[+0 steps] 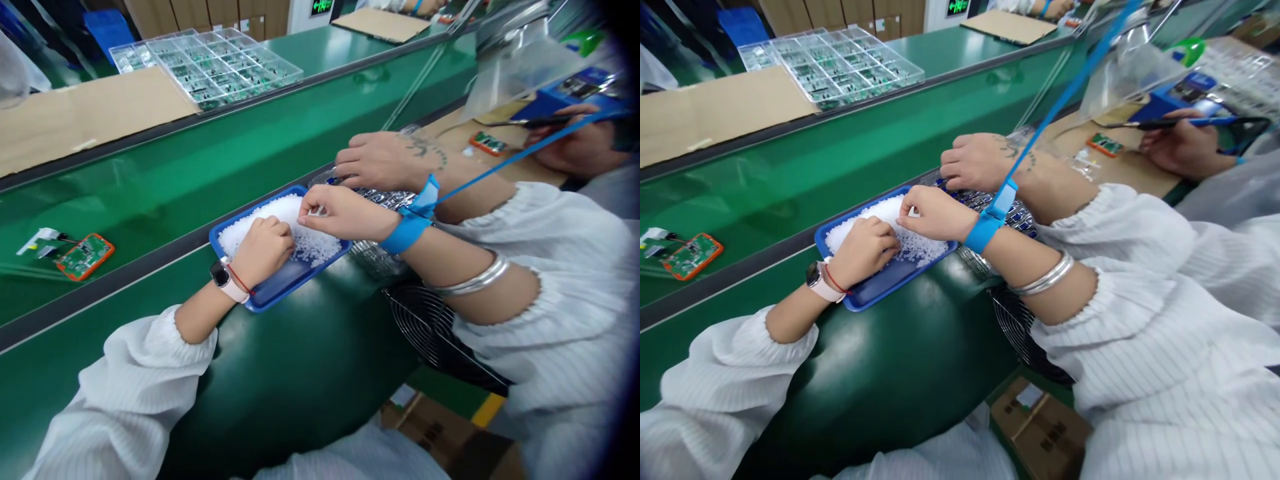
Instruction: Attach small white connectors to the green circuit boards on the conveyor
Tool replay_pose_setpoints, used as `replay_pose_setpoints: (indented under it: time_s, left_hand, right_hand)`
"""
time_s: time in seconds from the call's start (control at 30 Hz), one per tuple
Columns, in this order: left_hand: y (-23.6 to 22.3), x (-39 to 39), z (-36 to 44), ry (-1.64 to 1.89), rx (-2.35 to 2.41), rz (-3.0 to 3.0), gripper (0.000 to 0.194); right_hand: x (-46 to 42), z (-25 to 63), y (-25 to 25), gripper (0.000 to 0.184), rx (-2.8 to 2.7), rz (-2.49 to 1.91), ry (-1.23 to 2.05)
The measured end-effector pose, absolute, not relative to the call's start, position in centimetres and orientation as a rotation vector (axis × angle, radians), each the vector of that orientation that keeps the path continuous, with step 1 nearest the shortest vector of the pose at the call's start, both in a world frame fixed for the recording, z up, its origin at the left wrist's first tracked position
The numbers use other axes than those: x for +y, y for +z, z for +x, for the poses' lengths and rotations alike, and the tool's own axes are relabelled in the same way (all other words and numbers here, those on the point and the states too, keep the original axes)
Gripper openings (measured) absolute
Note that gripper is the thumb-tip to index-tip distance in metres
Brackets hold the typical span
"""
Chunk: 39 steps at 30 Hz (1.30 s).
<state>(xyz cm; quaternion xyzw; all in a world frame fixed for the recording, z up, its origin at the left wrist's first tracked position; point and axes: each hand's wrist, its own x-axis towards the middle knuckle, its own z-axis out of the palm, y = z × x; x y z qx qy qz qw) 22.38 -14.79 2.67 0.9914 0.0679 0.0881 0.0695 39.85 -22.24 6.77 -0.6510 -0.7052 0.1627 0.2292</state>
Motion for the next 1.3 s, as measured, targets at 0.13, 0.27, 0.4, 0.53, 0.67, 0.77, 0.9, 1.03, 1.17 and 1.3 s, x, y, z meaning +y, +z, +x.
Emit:
replay_pose_setpoints:
  time_s: [0.13, 0.27, 0.4, 0.53, 0.67, 0.77, 0.9, 1.03, 1.17, 1.3]
  left_hand:
    - [2.9, -14.3, 21.9, 0.309, 0.161, 2.953, 0.022]
    - [3.2, -13.7, 20.9, 0.329, 0.136, 2.793, 0.017]
    - [3.3, -14.1, 20.3, 0.264, 0.065, 2.760, 0.016]
    - [2.9, -14.7, 20.3, 0.242, 0.035, 2.828, 0.019]
    - [2.4, -14.6, 20.4, 0.239, 0.032, 2.850, 0.020]
    - [2.5, -14.3, 20.3, 0.223, -0.003, 2.825, 0.017]
    - [3.0, -13.9, 20.3, 0.204, -0.019, 2.783, 0.016]
    - [3.4, -13.6, 20.3, 0.213, -0.023, 2.772, 0.015]
    - [3.2, -13.8, 20.3, 0.210, -0.044, 2.788, 0.017]
    - [2.9, -14.2, 20.5, 0.233, -0.033, 2.853, 0.020]
  right_hand:
    - [-22.4, 39.4, 7.6, 0.016, -1.950, -1.856, 0.500]
    - [-22.6, 39.2, 8.1, 0.016, -1.972, -1.930, 0.522]
    - [-22.7, 39.2, 8.1, 0.017, -1.987, -1.945, 0.521]
    - [-22.7, 39.3, 8.0, 0.019, -1.992, -1.955, 0.540]
    - [-22.7, 39.2, 8.2, 0.020, -1.988, -1.975, 0.555]
    - [-22.7, 39.2, 8.2, 0.020, -1.991, -1.978, 0.558]
    - [-22.8, 39.3, 8.1, 0.021, -2.000, -1.980, 0.564]
    - [-22.8, 39.4, 8.1, 0.023, -2.000, -1.998, 0.564]
    - [-22.8, 39.4, 8.0, 0.024, -2.008, -1.992, 0.560]
    - [-22.8, 39.5, 8.0, 0.025, -2.010, -1.981, 0.557]
